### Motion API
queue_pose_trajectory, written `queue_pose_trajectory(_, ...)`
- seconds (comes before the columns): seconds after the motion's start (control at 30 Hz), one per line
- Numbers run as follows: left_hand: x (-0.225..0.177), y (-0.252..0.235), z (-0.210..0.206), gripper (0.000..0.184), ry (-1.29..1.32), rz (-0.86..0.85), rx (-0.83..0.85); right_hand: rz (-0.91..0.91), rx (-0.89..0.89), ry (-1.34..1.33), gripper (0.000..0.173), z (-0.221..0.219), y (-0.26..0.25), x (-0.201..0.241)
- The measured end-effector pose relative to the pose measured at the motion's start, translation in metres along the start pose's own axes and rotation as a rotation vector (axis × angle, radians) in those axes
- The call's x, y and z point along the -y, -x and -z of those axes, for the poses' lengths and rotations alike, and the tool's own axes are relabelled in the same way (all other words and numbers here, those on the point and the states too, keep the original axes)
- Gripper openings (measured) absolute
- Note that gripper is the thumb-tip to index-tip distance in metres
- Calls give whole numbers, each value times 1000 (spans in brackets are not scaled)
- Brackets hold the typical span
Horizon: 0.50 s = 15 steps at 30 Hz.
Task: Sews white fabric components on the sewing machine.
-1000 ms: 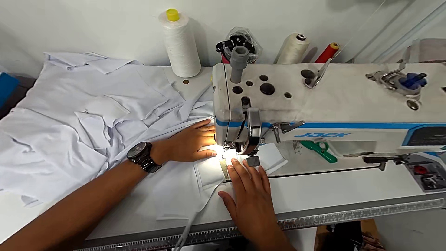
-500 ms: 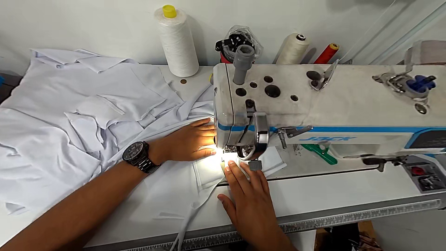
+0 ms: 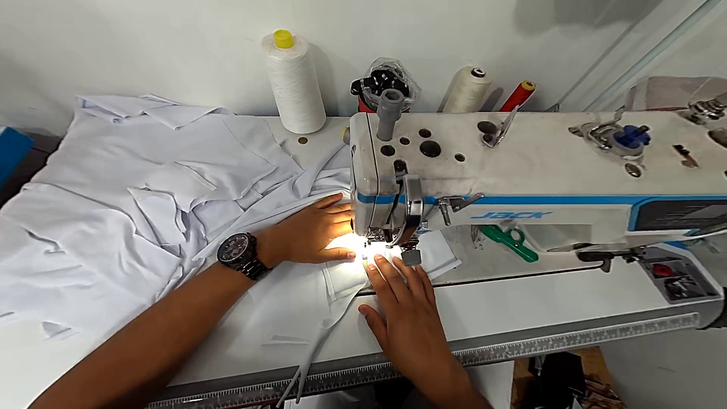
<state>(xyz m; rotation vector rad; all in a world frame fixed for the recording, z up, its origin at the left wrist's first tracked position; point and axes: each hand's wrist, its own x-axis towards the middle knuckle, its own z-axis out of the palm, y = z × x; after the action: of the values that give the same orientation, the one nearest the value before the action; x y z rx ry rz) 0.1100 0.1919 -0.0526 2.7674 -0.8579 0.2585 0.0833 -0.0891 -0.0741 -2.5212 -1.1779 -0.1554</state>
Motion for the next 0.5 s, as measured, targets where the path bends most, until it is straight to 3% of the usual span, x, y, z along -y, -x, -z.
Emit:
queue_pose_trajectory(0.13, -9, 3, 1, 68, -46, 74, 70, 120, 45, -13, 59, 9, -3, -23)
queue_pose_trajectory(0.33, -67, 39, -10, 76, -92, 365, 58, 421, 148, -13, 60, 31, -11, -73)
queue_pose_trajectory(0.5, -69, 38, -7, 72, -62, 362, 78, 428, 94, -19, 60, 33, -11, -68)
